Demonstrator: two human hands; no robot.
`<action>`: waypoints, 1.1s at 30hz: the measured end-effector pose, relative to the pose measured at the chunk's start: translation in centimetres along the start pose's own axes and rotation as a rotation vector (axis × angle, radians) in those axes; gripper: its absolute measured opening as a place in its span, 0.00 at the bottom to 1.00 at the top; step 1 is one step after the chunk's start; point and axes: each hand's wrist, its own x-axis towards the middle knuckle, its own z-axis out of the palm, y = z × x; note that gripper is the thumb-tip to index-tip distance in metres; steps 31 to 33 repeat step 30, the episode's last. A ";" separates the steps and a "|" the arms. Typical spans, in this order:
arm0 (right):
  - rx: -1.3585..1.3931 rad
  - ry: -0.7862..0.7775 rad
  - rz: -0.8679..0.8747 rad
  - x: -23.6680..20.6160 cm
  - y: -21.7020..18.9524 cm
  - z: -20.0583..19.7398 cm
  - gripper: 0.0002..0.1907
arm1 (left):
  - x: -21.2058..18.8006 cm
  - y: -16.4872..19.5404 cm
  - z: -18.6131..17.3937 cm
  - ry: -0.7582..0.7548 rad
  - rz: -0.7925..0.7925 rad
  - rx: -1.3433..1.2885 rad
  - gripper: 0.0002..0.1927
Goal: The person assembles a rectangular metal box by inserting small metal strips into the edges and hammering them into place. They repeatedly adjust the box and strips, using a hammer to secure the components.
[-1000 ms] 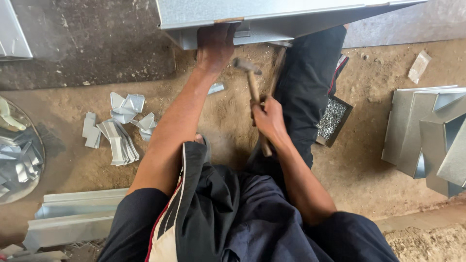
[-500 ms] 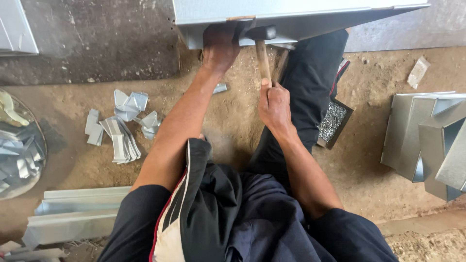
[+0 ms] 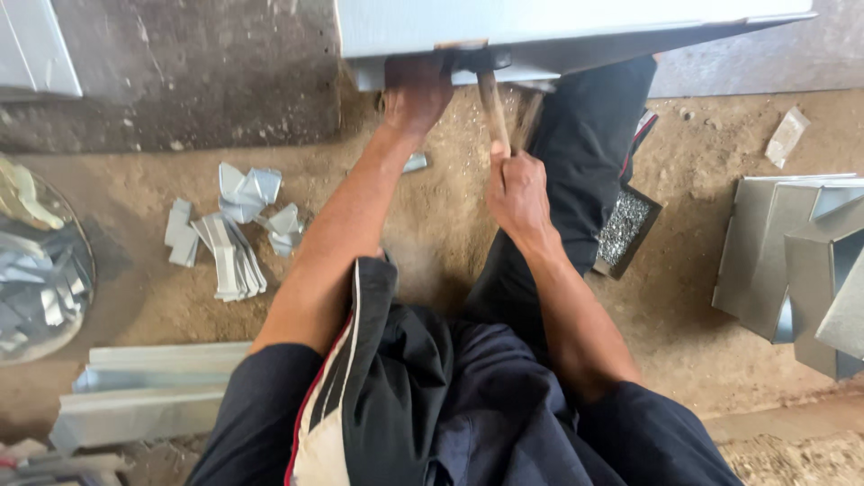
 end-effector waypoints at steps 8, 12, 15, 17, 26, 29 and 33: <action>0.159 -0.123 0.171 1.3 0.5 -1.2 0.24 | 0.0 -0.3 0.4 0.097 0.050 0.045 0.09; 1.291 -0.221 0.683 -1.2 -0.2 -2.4 0.26 | -1.1 -0.8 0.4 -0.251 -0.195 0.165 0.12; 0.970 -0.147 0.525 -0.3 -0.4 -2.2 0.27 | 0.0 -0.2 0.3 0.025 -0.012 0.081 0.07; 0.545 0.008 0.322 -1.1 -0.6 -2.1 0.23 | 0.2 0.2 0.5 0.233 0.129 0.117 0.07; 0.113 -0.089 0.086 -0.5 1.3 -1.7 0.20 | 0.2 0.0 0.0 -0.042 0.016 0.083 0.04; 0.592 0.200 -0.014 -5.1 0.6 -0.9 0.13 | -0.8 -0.3 0.5 0.017 0.144 0.300 0.07; 0.343 0.237 -0.204 -4.2 0.8 -0.2 0.14 | -0.7 -0.4 0.5 0.060 0.101 0.257 0.05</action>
